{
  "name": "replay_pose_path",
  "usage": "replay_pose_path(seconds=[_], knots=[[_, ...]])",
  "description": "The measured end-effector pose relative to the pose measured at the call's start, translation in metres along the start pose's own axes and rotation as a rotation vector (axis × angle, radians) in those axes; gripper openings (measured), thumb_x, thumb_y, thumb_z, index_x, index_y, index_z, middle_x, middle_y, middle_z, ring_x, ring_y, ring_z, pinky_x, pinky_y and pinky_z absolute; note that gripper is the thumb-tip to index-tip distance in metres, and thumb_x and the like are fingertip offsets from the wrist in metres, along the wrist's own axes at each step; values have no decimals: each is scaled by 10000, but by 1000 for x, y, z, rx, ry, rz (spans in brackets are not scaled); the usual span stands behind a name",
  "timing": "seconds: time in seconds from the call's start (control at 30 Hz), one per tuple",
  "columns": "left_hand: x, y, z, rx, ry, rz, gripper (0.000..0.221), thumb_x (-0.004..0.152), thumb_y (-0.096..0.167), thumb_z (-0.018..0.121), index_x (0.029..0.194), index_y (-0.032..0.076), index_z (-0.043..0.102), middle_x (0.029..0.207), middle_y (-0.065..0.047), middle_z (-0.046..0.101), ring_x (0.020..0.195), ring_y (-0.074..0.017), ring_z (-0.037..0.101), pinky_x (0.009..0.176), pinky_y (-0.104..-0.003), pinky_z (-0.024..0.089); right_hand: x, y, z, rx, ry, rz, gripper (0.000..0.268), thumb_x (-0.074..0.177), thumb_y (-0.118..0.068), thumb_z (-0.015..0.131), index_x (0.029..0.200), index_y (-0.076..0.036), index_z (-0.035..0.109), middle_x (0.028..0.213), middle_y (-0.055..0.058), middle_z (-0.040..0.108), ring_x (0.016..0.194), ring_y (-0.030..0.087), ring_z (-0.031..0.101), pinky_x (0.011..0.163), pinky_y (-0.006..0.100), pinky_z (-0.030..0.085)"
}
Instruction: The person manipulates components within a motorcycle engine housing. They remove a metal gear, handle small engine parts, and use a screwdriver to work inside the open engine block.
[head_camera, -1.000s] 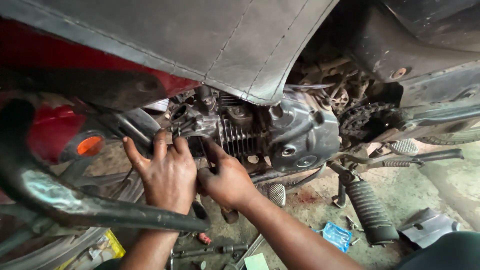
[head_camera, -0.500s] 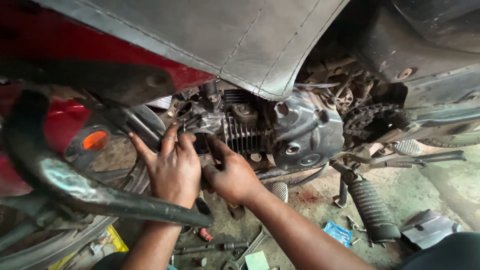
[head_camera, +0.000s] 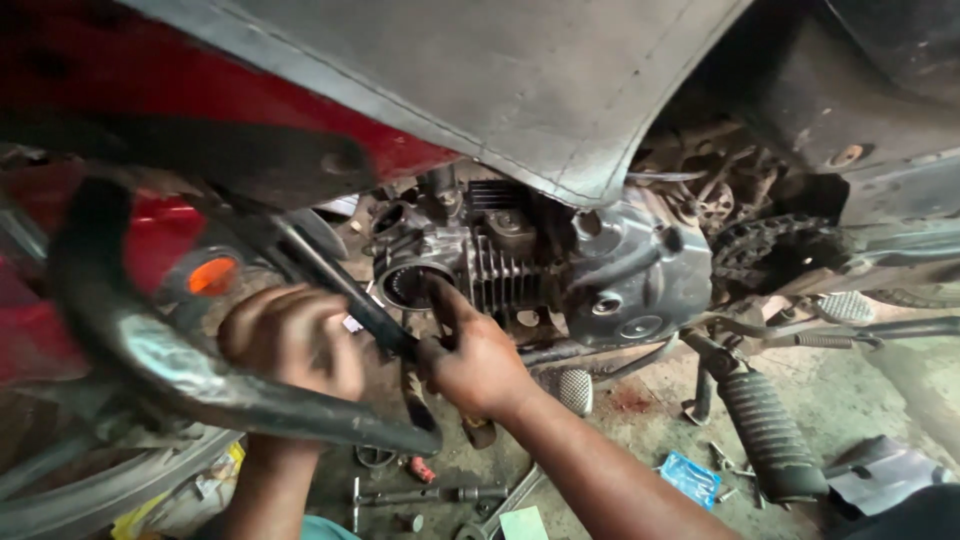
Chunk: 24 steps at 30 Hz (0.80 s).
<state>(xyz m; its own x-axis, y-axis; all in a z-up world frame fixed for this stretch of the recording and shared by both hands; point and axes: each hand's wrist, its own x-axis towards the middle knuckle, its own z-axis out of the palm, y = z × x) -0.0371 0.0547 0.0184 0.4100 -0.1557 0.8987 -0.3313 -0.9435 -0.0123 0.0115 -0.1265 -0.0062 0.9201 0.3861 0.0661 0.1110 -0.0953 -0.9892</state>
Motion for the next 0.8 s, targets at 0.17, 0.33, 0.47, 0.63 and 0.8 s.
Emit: replay_pose_path(seconds=[0.17, 0.33, 0.47, 0.63, 0.8], knots=[[-56, -51, 18, -306, -23, -424, 149, 991, 53, 638, 1134, 35, 599, 1090, -110, 639, 1002, -245, 646, 904, -395, 535, -6, -10, 10, -46, -1, 52, 782, 822, -110, 625, 1564, -165, 383, 1311, 151, 705, 666, 170, 711, 633, 327, 586], [-82, -98, 65, -266, -93, -422, 457, 772, 86, 789, 1164, -25, 584, 1059, -122, 656, 999, -280, 631, 878, -418, 499, -4, -14, 25, 17, -31, 19, 783, 828, -74, 568, 1569, -141, 326, 1429, 130, 630, 629, 169, 697, 576, 322, 576], [-68, -115, 94, -481, -112, -406, 528, 753, 173, 839, 1143, -2, 528, 1064, -124, 619, 1098, -288, 649, 1073, -438, 439, 5, -13, 35, 28, -19, 42, 749, 847, -66, 544, 1564, -138, 338, 1461, 121, 594, 634, 149, 693, 565, 312, 575], [-34, -128, 82, -423, -219, -108, 700, 739, 339, 939, 1128, 21, 452, 1123, -185, 509, 1232, -340, 582, 1279, -472, 324, 16, -12, 52, 60, 0, 92, 766, 834, -40, 540, 1567, -145, 342, 1444, 116, 623, 619, 129, 662, 547, 298, 555], [-17, -126, 81, -484, -304, -107, 1056, 720, 327, 897, 1531, -24, 320, 1596, -241, 321, 1489, -407, 327, 1208, -477, 299, 24, -13, 63, 123, -13, 55, 769, 826, -24, 523, 1564, -122, 328, 1479, 95, 597, 599, 121, 637, 540, 288, 551]])
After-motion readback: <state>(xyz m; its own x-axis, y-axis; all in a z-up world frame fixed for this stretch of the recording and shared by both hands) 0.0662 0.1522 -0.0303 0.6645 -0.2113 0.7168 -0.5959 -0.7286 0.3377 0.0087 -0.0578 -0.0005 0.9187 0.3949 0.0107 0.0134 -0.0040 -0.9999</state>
